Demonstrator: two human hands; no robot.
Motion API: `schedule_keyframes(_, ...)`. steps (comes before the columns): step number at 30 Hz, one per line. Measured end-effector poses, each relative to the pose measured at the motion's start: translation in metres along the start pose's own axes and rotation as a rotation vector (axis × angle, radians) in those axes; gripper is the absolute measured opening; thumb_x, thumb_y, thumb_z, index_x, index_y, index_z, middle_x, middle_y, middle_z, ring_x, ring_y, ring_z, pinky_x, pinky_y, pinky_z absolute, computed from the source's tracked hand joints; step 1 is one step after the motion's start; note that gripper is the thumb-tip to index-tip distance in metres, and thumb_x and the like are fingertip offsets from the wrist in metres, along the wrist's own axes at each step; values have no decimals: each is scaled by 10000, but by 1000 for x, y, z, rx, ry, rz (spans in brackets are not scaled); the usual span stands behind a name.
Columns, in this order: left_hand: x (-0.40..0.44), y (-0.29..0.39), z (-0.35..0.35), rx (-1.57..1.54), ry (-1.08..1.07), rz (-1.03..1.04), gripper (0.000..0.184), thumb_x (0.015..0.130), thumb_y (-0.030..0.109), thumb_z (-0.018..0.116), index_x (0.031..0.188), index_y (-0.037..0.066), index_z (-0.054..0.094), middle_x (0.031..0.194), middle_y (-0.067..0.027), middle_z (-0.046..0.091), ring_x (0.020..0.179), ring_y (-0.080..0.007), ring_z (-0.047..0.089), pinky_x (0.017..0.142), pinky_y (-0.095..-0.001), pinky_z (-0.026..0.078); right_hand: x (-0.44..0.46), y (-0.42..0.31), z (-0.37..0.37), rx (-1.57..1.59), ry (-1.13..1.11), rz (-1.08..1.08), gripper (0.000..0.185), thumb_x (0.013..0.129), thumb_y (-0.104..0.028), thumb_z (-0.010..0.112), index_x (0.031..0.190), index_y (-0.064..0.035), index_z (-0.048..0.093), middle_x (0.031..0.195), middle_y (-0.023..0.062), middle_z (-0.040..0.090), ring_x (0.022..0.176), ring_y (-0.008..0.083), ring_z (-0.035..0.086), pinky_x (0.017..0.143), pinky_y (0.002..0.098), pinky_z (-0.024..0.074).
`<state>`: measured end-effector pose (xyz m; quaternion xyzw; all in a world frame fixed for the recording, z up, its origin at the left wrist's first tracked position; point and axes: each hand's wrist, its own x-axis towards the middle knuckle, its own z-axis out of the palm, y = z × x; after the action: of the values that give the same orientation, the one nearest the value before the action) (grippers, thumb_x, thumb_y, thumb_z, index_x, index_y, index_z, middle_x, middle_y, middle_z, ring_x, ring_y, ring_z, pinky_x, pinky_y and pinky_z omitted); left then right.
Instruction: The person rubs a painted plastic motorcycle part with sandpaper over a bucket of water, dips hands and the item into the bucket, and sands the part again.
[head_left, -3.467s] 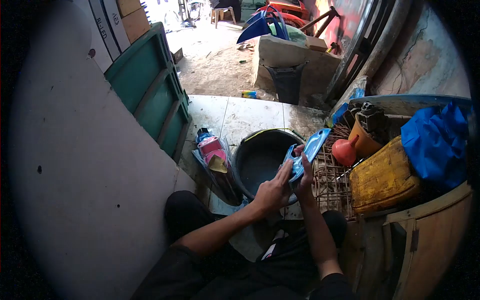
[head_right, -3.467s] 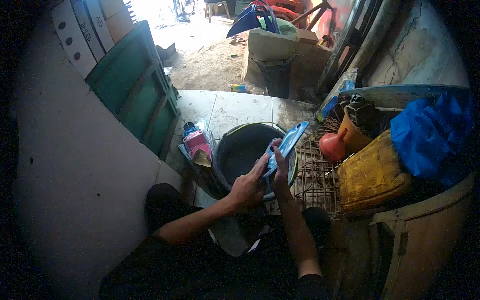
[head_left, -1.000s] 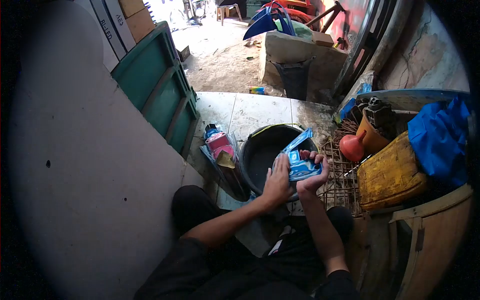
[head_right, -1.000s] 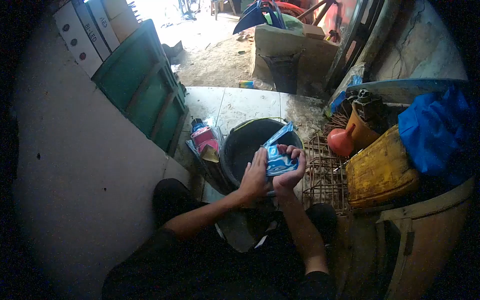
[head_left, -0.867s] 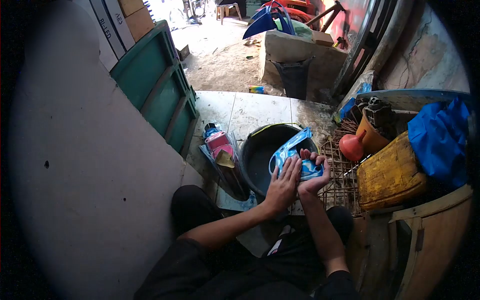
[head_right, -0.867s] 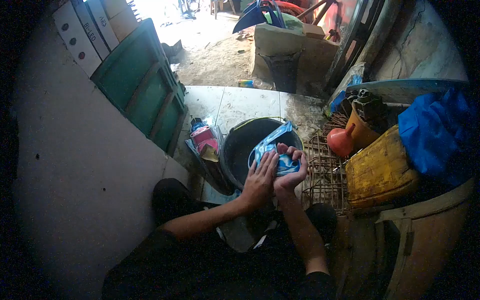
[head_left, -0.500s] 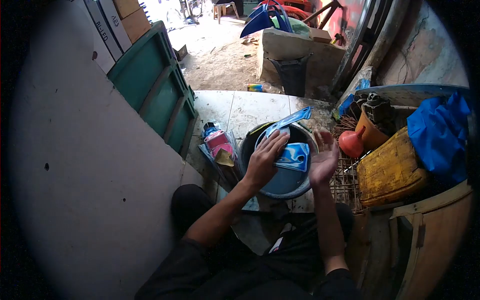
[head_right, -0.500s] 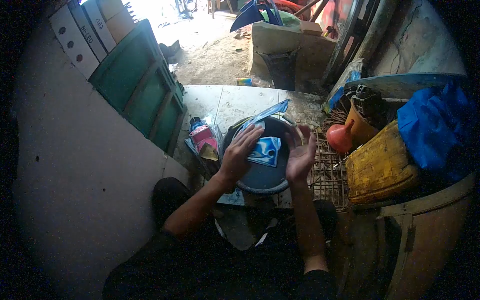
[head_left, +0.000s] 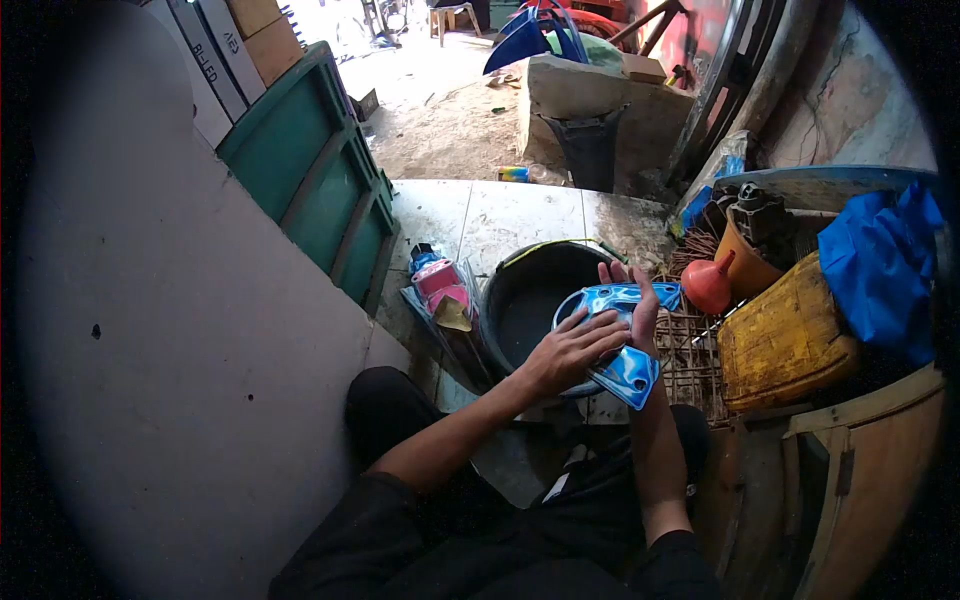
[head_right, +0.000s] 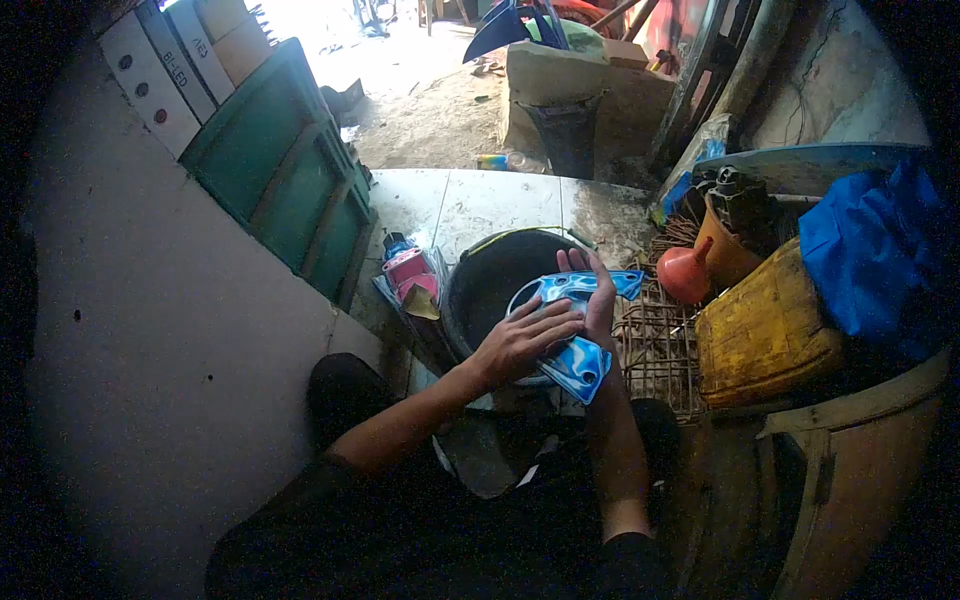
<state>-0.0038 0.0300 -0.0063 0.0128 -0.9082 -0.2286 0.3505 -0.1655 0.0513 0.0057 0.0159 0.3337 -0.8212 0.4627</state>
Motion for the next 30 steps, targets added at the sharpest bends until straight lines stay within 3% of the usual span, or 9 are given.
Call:
schedule_keyframes(6,-5,28,6,36,-31,-145,689,830,175,709,1458,106,435,1497,-83,475,1426,-248,393,1163,-523,260,19,3,-22,57,93,-177,209,977,-250,546,831,-102,526,814,30,550,933,206,625,859,576,529)
schedule_keyframes(11,-13,56,3,58,12,71,653,861,197,655,1470,130,429,1522,-75,446,1438,-259,376,1163,-561,215,12,-2,-15,178,48,-336,226,1002,-233,517,828,-103,454,807,6,458,844,182,559,897,471,522)
schedule_keyframes(13,-1,49,-10,214,-48,-321,655,817,217,702,1432,140,489,1504,-70,470,1420,-247,407,1158,-575,211,11,-4,-16,97,115,-547,265,1016,-234,490,789,-113,424,792,5,462,821,184,547,907,447,504)
schedule_keyframes(15,-3,44,-6,100,58,-408,602,812,210,714,1385,135,545,1459,-80,521,1396,-239,442,1158,-581,201,14,-7,-24,96,122,-529,241,1020,-220,476,811,-116,416,798,7,455,828,182,532,906,433,495)
schedule_keyframes(19,-22,64,11,-18,76,145,427,883,200,681,1304,168,622,1414,-29,569,1361,-203,482,1179,-524,231,25,-6,-37,77,67,-554,192,1025,-214,441,863,-122,395,841,16,439,855,179,507,892,384,469)
schedule_keyframes(21,-24,53,17,14,63,172,407,894,194,669,1298,179,623,1416,-16,564,1359,-197,481,1185,-526,232,26,-11,-34,136,145,-670,252,995,-198,462,770,-115,383,808,43,445,759,219,493,877,438,486)
schedule_keyframes(25,-15,44,10,19,94,118,439,886,166,680,1319,199,611,1435,-4,545,1372,-196,462,1176,-519,255,-12,-17,10,-188,418,-678,237,1017,-263,453,901,-57,474,872,37,450,858,192,531,859,329,446)
schedule_keyframes(28,-14,51,7,-43,143,72,446,923,261,654,1357,192,581,1445,-17,536,1382,-209,452,1177,-521,234,-10,-15,12,-79,402,-659,238,1011,-257,475,895,-50,488,886,48,476,855,191,548,835,324,469)
schedule_keyframes(30,-17,48,0,-31,67,76,532,990,477,491,1422,167,519,1475,-53,504,1404,-243,423,1186,-527,177,4,-12,-8,-47,351,-684,221,1005,-242,493,881,-59,488,881,45,488,839,195,559,819,331,489)
